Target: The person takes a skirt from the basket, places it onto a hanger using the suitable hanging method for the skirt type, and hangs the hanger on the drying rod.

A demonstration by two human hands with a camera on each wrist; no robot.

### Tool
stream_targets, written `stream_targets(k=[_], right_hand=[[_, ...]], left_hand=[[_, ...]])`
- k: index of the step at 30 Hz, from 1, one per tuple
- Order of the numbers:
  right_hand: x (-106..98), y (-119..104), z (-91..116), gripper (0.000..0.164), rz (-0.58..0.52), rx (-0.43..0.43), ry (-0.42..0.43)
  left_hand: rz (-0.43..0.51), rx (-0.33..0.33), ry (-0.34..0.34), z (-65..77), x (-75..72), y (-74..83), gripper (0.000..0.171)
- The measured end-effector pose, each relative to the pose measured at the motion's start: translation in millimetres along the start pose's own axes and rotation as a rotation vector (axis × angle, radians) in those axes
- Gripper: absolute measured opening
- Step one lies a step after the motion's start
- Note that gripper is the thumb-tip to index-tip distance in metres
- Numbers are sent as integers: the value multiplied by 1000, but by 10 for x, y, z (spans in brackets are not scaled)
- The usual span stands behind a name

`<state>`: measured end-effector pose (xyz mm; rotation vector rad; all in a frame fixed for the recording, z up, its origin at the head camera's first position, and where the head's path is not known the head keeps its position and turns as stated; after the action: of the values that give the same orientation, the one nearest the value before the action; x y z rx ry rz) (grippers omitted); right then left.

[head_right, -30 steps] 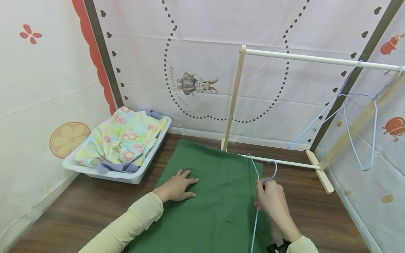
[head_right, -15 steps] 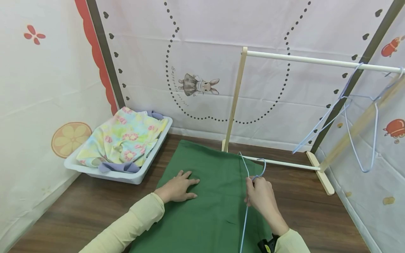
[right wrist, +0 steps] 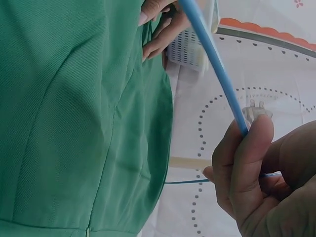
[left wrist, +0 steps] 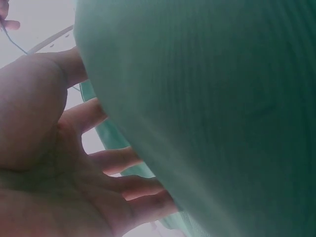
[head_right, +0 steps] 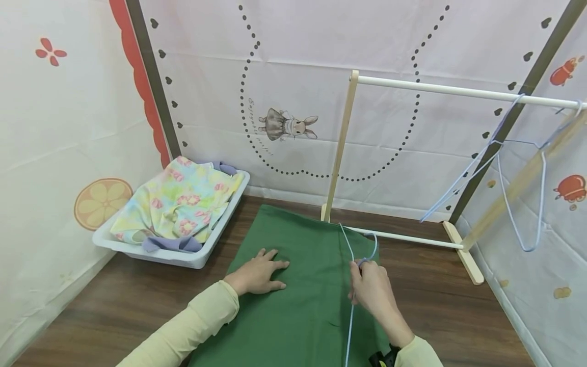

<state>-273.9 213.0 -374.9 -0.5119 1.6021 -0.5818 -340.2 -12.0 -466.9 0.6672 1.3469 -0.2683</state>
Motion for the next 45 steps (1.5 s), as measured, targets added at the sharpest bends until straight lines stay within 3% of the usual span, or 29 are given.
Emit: stream_targets(k=[10, 19, 28, 38, 45], right_hand=[[54, -67, -108, 52, -18, -8, 15], [111, -109, -39, 52, -16, -5, -12], [156, -159, -118, 51, -23, -13, -12], [160, -259, 81, 55, 18, -83, -28], [192, -341, 58, 54, -11, -93, -23]], left_hand=[[-20, -4, 6, -23, 3, 46, 56], [-40, -7, 9, -37, 0, 82, 57], [-46, -7, 19, -45, 11, 127, 57], [-27, 0, 23, -31, -1, 149, 55], [-26, -8, 20, -30, 1, 147, 56]])
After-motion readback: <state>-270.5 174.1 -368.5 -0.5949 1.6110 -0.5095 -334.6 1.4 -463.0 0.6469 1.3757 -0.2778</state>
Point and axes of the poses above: each hand's wrist, its own z-axis away from the middle knuckle, its own x-axis out of the palm, y = z × x, the point moved 9 cm from there along -z, towards the middle knuckle, and after that the axes turned 5 degrees about x, right-handed, at the moved point
